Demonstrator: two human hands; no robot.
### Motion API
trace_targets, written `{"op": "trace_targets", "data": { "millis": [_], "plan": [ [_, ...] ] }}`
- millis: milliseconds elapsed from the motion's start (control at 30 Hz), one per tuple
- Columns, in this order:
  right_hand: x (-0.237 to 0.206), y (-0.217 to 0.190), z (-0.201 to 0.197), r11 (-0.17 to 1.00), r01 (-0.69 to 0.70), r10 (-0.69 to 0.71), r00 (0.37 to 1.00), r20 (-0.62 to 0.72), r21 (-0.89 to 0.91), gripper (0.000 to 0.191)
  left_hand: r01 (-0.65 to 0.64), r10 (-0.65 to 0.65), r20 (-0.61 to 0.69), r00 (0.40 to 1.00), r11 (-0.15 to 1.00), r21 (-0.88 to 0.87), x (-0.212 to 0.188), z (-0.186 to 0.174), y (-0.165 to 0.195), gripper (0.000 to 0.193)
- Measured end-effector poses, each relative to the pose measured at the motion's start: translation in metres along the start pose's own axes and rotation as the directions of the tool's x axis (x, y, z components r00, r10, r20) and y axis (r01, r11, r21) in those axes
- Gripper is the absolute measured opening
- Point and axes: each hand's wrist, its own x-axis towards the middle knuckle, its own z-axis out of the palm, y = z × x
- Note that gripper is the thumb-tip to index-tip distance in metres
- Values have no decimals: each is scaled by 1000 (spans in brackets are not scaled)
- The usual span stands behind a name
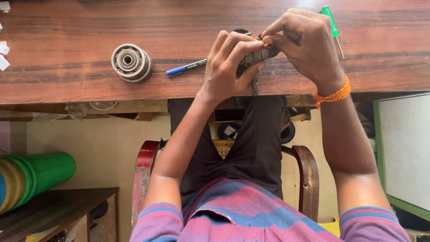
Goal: The person sits at a workbench reworking the copper winding end of an electric motor armature, pressing and tucking winding wires into place around the commutator by hand and occasionally using a screwdriver on the assembly. A bearing and a marker pen rest on the bench beside the work.
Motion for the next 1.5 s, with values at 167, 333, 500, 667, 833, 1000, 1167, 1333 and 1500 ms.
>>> {"op": "trace_targets", "data": {
  "millis": [167,333,500,667,833,1000,1167,1333,1500],
  "plan": [
    [2,13,6,993,30,-36,998,-52,-115,10,193,-214,-84,973,959,-206,15,1,10,32],
    [9,30,14,990,87,-105,981,-161,-111,11,477,-445,172,879,825,-304,45,-3,-7,36],
    [9,38,26,993,30,-58,967,-249,-117,17,637,-469,436,768,634,-439,52,1,-26,16],
    [0,28,24,979,6,-57,968,-244,-204,22,619,-317,540,780,518,-590,43,-8,-39,9],
    [-25,-10,23,982,-14,-19,985,-170,-190,16,513,-112,559,821,575,-637,40,-24,-54,9],
    [-46,-34,50,984,-175,166,962,-219,-26,13,452,-16,574,819,635,-627,42,-26,-65,15],
    [-58,-26,74,968,-243,250,939,-235,58,11,391,-3,528,849,675,-626,42,-33,-61,20],
    [-83,-2,87,962,-221,263,905,-335,158,13,62,69,232,970,857,-512,28,-26,-26,48],
    [-94,11,69,939,-303,343,865,-366,164,8,53,-51,61,997,998,-34,13,-3,0,42]
  ]
}}
